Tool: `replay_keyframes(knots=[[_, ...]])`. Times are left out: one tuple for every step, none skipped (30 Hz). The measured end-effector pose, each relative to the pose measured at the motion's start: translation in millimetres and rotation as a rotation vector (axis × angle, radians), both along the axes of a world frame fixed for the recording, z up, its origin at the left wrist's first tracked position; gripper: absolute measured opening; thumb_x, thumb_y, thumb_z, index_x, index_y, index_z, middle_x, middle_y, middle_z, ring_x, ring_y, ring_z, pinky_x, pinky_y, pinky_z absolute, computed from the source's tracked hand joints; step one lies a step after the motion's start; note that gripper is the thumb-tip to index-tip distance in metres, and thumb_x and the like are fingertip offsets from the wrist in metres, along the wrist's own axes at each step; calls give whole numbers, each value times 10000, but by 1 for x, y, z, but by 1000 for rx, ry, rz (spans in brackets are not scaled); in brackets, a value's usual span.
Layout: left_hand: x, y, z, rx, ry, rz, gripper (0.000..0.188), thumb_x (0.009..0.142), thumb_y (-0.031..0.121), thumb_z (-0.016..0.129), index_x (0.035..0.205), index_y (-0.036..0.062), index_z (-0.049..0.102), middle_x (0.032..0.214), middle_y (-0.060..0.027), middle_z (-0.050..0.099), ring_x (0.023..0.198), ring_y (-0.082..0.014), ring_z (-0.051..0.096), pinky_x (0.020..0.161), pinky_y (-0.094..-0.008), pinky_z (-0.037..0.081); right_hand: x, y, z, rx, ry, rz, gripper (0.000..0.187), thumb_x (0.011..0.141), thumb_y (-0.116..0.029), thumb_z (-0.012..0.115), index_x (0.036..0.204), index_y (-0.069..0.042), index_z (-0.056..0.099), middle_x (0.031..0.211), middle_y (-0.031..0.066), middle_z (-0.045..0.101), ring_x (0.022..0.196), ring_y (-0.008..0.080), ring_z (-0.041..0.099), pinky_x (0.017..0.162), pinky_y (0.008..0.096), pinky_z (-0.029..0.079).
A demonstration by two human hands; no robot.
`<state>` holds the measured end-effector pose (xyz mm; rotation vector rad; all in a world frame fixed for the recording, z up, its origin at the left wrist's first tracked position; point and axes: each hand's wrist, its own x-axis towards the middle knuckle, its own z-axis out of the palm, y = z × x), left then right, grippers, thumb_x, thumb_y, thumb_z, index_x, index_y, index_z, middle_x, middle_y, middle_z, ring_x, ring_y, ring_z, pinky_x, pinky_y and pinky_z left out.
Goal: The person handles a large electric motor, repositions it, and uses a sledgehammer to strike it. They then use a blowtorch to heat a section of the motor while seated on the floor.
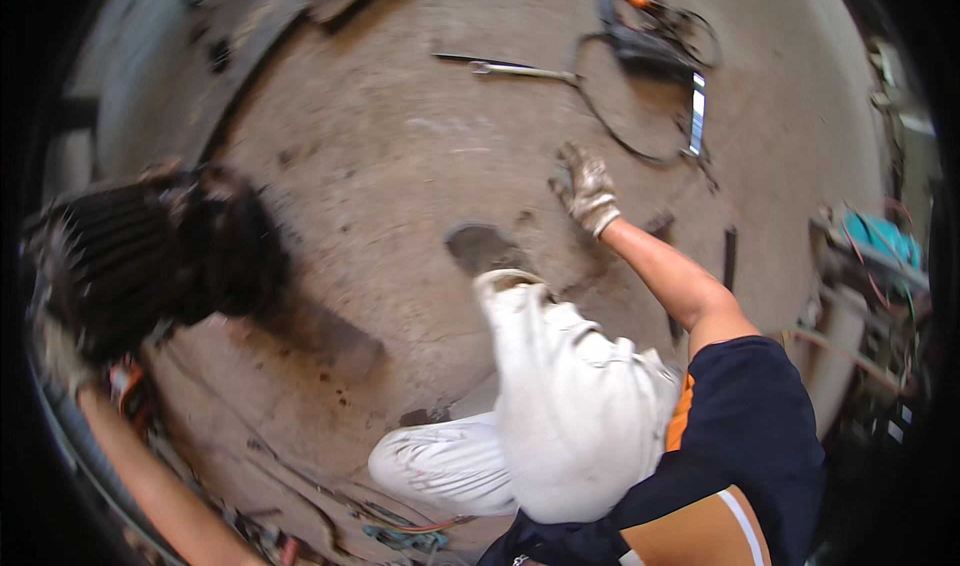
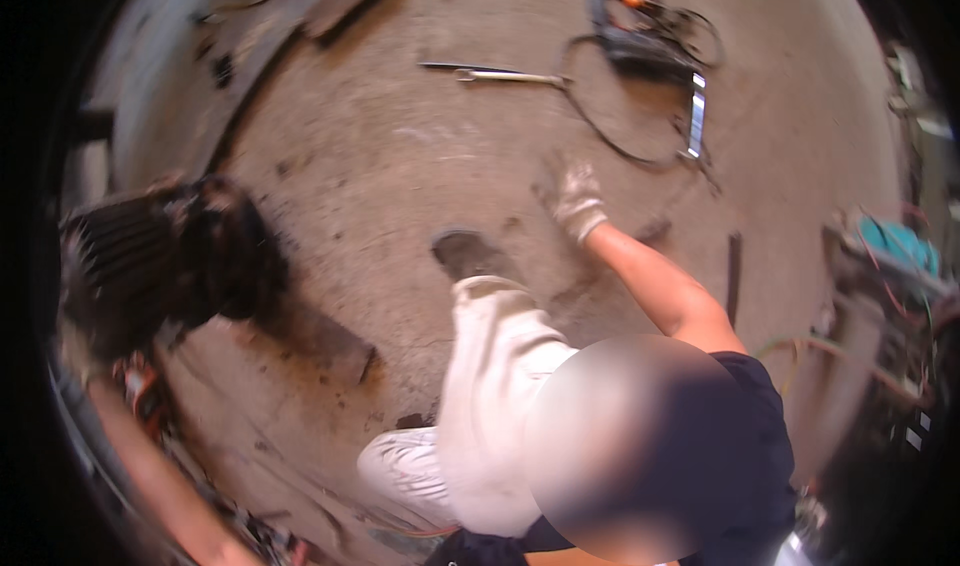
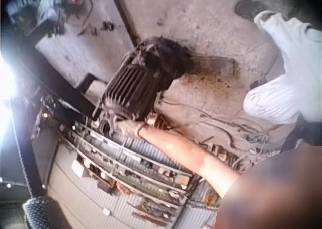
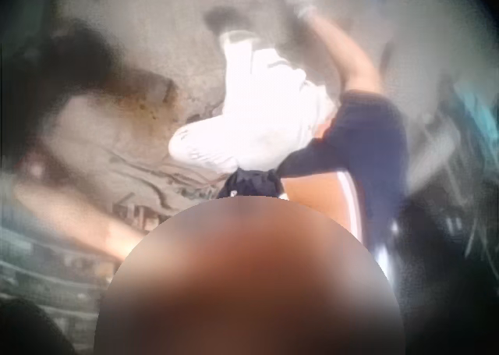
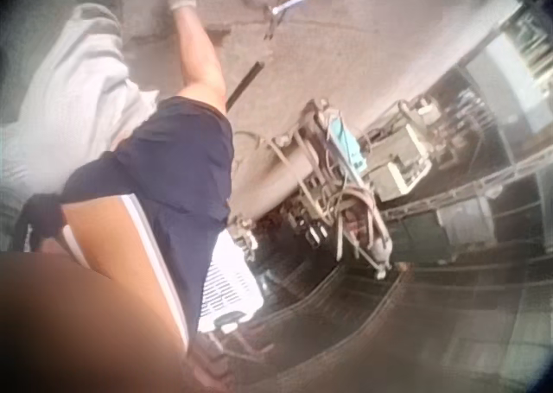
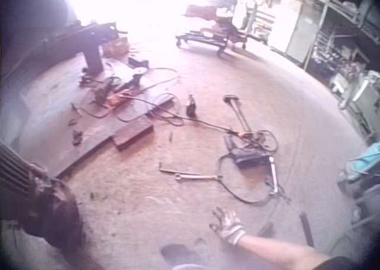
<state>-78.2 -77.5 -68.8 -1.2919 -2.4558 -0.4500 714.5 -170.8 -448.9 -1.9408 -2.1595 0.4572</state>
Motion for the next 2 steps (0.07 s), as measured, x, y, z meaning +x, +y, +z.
replay_keyframes(knots=[[1,5,-3,1,-15,-5,401,1081,345,447,1261,39,633,1140,-169,716,1030,-309,681,909,-375,531,15,-28,11,32,-21,78,647,888,-314,708,1438,-46,496,1465,215,508,1359,426,461,1149,520,361],[0,7,-5,4,-31,-1,401,1082,344,446,1264,39,632,1143,-168,716,1033,-307,681,912,-374,530,34,-55,23,-34,-61,15,641,875,-295,717,1427,-46,508,1440,219,524,1341,422,478,1140,512,374]])
